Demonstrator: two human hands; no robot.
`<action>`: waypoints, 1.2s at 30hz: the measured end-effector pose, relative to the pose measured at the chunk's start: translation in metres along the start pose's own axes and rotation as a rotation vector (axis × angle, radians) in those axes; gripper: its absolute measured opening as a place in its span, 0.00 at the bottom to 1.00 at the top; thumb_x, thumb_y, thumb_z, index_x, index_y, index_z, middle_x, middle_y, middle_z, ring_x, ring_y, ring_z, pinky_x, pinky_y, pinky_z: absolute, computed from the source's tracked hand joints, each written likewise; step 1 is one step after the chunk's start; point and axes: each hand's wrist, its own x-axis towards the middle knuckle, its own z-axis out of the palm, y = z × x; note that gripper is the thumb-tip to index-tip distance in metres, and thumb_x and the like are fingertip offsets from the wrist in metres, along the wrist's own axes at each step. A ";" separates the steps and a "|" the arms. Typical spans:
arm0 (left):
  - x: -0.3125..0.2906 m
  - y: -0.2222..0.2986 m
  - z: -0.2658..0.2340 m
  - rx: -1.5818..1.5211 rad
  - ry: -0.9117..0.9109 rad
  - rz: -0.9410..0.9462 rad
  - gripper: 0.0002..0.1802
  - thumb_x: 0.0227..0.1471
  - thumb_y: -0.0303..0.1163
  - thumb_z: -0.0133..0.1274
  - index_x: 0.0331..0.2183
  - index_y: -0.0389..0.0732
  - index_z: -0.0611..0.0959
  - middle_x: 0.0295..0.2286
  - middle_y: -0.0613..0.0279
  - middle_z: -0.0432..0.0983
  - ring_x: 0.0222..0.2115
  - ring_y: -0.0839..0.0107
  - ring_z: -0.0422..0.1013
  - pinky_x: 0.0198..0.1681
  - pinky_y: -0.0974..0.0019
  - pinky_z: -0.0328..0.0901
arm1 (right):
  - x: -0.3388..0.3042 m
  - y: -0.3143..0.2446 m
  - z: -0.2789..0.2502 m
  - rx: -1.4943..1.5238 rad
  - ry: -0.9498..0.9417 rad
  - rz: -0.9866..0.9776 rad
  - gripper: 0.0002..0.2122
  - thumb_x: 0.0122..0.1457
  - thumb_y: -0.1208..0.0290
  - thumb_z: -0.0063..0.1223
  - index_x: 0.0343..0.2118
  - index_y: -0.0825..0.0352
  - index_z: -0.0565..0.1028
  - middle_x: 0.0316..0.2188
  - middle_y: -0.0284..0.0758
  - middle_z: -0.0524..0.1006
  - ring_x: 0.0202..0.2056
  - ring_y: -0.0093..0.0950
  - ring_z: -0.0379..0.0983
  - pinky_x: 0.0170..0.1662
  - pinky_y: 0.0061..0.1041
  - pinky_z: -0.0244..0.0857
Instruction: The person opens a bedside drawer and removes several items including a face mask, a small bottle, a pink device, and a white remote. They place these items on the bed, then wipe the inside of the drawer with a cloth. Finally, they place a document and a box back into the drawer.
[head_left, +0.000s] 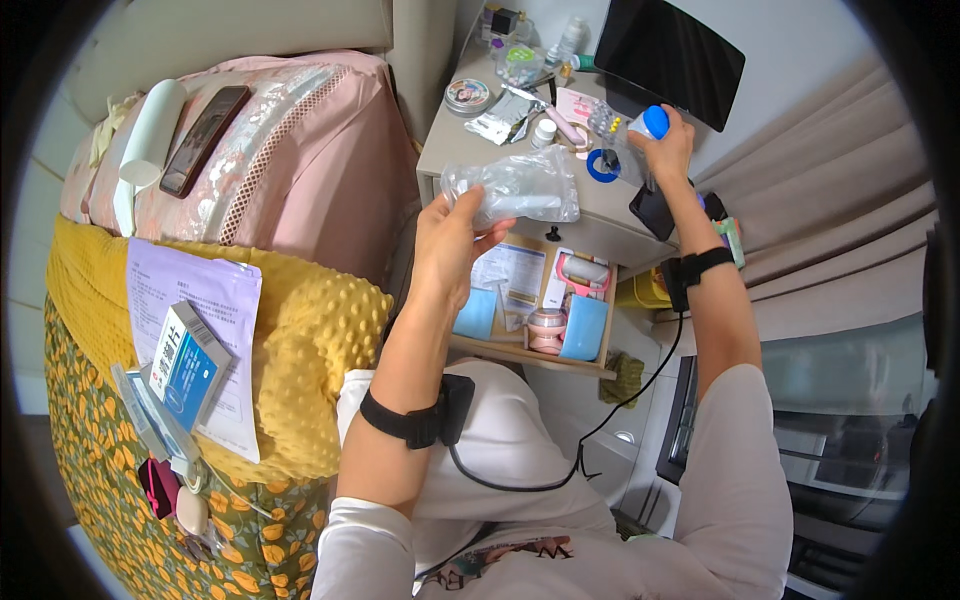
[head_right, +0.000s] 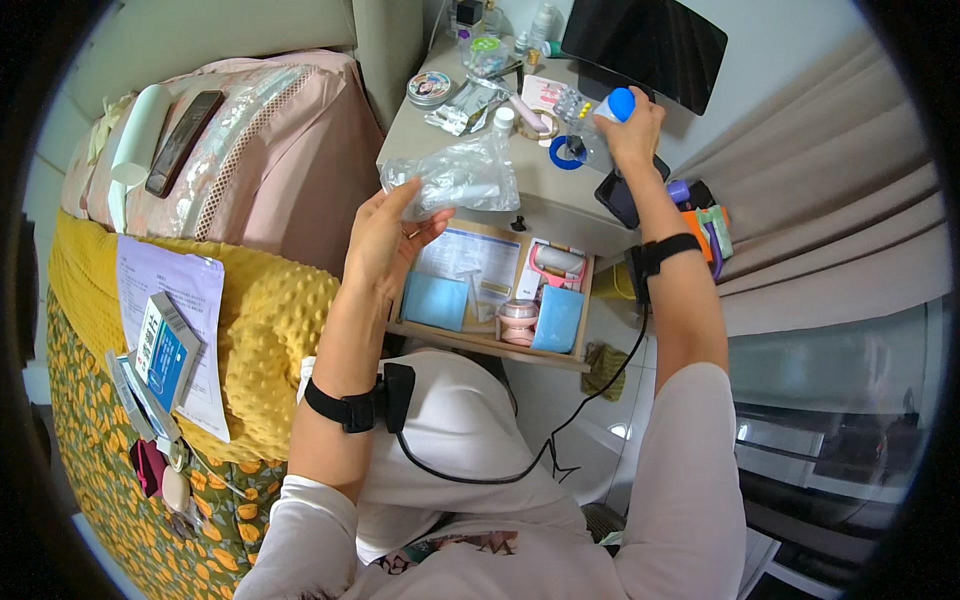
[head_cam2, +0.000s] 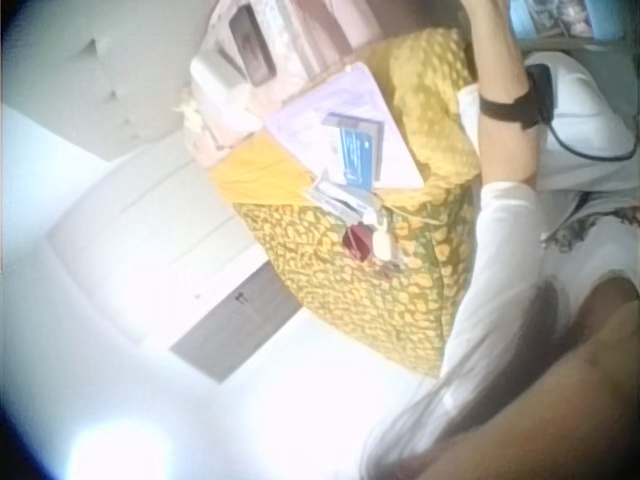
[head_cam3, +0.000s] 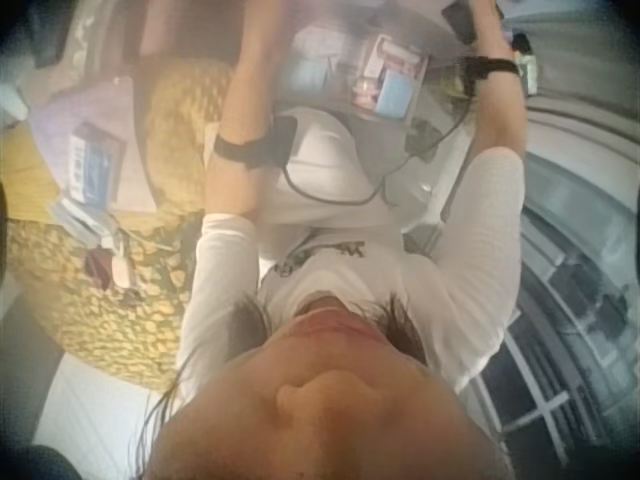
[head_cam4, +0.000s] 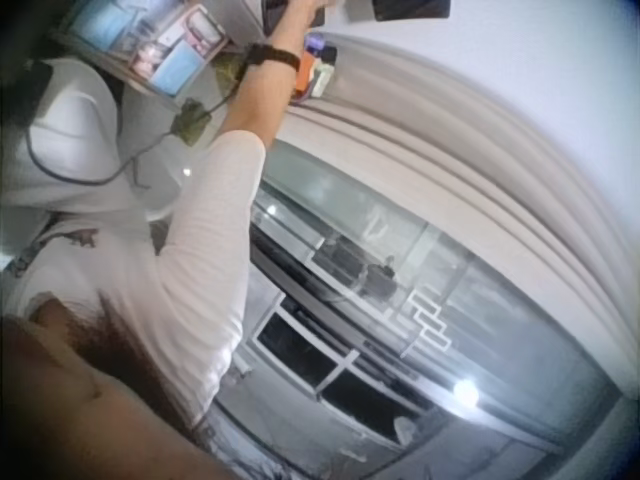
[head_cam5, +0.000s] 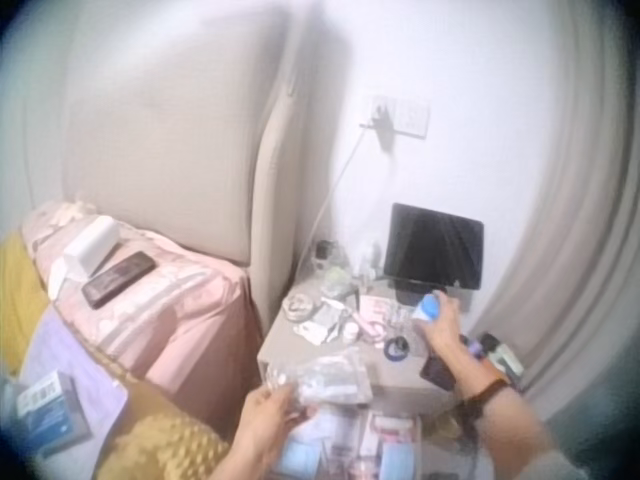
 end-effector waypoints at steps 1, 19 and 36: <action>-0.001 -0.001 0.001 -0.008 0.002 -0.005 0.17 0.56 0.34 0.48 0.41 0.31 0.70 0.35 0.52 0.72 0.32 0.65 0.74 0.35 0.69 0.70 | 0.005 0.005 0.001 -0.034 -0.003 0.008 0.37 0.35 0.66 0.71 0.53 0.61 0.66 0.48 0.48 0.64 0.50 0.45 0.64 0.53 0.35 0.60; 0.026 -0.016 0.016 -0.175 -0.091 -0.090 0.21 0.57 0.33 0.44 0.46 0.29 0.63 0.42 0.46 0.66 0.38 0.57 0.72 0.38 0.63 0.69 | -0.034 -0.039 -0.008 0.583 -0.143 0.066 0.22 0.52 0.59 0.58 0.46 0.67 0.70 0.38 0.37 0.74 0.39 0.27 0.71 0.41 0.24 0.63; 0.022 -0.021 0.020 0.044 -0.217 -0.042 0.24 0.56 0.39 0.48 0.47 0.32 0.66 0.44 0.48 0.70 0.41 0.64 0.71 0.42 0.67 0.65 | -0.050 -0.035 -0.032 1.343 -0.308 0.499 0.11 0.57 0.72 0.52 0.38 0.74 0.67 0.33 0.42 0.73 0.30 0.30 0.73 0.28 0.20 0.68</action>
